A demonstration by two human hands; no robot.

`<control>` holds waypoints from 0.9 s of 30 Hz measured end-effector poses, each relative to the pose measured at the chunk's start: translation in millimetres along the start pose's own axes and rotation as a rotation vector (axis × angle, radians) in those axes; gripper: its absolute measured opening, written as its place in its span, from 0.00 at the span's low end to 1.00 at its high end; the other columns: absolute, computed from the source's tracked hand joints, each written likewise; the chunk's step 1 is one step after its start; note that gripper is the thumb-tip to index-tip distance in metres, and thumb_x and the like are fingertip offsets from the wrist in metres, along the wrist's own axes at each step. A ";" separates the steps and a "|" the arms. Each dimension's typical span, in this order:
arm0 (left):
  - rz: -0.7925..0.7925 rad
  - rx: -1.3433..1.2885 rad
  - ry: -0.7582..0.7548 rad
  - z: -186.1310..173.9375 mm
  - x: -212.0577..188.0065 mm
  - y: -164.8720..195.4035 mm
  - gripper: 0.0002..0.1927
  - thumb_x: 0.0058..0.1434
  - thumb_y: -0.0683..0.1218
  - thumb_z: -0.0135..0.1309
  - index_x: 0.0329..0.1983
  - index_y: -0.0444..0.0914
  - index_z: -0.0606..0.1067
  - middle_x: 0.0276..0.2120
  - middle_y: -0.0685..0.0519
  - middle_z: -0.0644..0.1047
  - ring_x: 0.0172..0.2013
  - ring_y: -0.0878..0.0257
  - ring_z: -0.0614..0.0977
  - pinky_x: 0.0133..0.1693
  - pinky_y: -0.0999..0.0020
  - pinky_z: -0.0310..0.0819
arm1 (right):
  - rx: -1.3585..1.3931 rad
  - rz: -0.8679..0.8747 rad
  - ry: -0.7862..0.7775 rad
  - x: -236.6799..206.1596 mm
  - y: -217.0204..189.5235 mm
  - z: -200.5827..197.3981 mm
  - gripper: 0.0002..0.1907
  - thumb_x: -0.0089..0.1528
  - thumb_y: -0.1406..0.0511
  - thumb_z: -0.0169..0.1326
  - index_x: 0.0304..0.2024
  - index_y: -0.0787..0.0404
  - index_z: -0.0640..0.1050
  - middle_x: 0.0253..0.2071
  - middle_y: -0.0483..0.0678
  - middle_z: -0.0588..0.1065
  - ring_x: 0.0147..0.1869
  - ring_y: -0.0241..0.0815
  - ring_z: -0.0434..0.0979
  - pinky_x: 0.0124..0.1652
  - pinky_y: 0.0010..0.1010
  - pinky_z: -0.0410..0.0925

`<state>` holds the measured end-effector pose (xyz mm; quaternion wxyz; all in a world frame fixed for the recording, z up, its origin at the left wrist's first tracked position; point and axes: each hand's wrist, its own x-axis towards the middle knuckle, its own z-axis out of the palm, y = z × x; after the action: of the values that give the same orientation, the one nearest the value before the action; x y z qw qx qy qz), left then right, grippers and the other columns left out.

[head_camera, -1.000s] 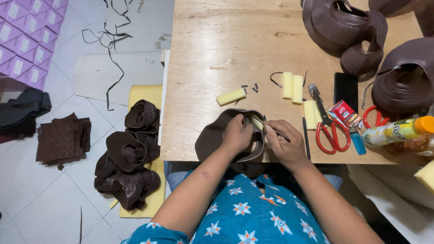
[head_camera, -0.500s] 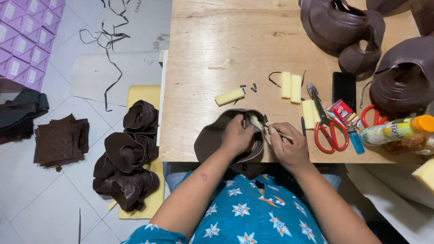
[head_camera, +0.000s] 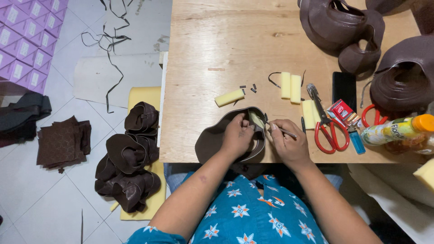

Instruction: The person inserts a yellow foam insole into a brown shoe upper, then uses a metal awl to poke and align the insole edges. They trim excess material with scissors and press the insole into place, repeating the process on a second shoe.

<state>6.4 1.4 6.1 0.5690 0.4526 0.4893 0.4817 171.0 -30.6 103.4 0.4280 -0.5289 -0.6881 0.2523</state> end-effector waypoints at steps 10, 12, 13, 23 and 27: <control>0.754 1.076 0.132 -18.3 -10.1 97.3 0.23 0.54 0.39 0.54 0.55 0.37 0.70 0.43 0.44 0.78 0.43 0.47 0.82 0.43 0.53 0.75 | 0.142 0.187 -0.063 -1.7 17.7 2.2 0.09 0.68 0.67 0.52 0.44 0.67 0.80 0.36 0.50 0.80 0.39 0.35 0.80 0.41 0.26 0.72; 0.941 1.214 0.236 -21.1 6.1 110.5 0.25 0.50 0.40 0.51 0.54 0.38 0.70 0.46 0.44 0.80 0.43 0.49 0.82 0.43 0.52 0.75 | 0.199 0.190 -0.082 1.4 21.5 1.7 0.10 0.68 0.66 0.51 0.45 0.67 0.79 0.36 0.49 0.81 0.40 0.34 0.80 0.42 0.25 0.73; 0.758 1.220 0.076 -22.0 14.5 113.1 0.21 0.54 0.40 0.51 0.53 0.39 0.71 0.43 0.44 0.80 0.43 0.48 0.82 0.42 0.51 0.75 | 0.157 0.181 -0.085 2.8 23.3 0.5 0.10 0.69 0.66 0.51 0.45 0.67 0.79 0.36 0.50 0.80 0.40 0.35 0.80 0.42 0.26 0.72; 0.193 1.143 -0.124 -27.3 43.4 90.2 0.08 0.60 0.37 0.51 0.42 0.37 0.77 0.39 0.42 0.80 0.44 0.43 0.81 0.44 0.50 0.76 | 0.268 0.236 -0.067 35.8 31.1 -7.7 0.13 0.69 0.63 0.51 0.46 0.67 0.79 0.36 0.47 0.80 0.39 0.33 0.78 0.41 0.25 0.72; 0.213 1.041 -0.056 -29.3 26.5 88.2 0.11 0.56 0.37 0.53 0.43 0.38 0.77 0.45 0.45 0.79 0.45 0.44 0.80 0.44 0.51 0.75 | 0.239 0.218 -0.098 34.3 26.4 -1.6 0.12 0.69 0.64 0.53 0.45 0.67 0.80 0.35 0.47 0.81 0.38 0.32 0.78 0.41 0.24 0.71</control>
<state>-30.5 40.0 86.7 0.2297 0.7350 0.5995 0.2181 183.4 9.9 94.1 0.4238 -0.5328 -0.6119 0.4027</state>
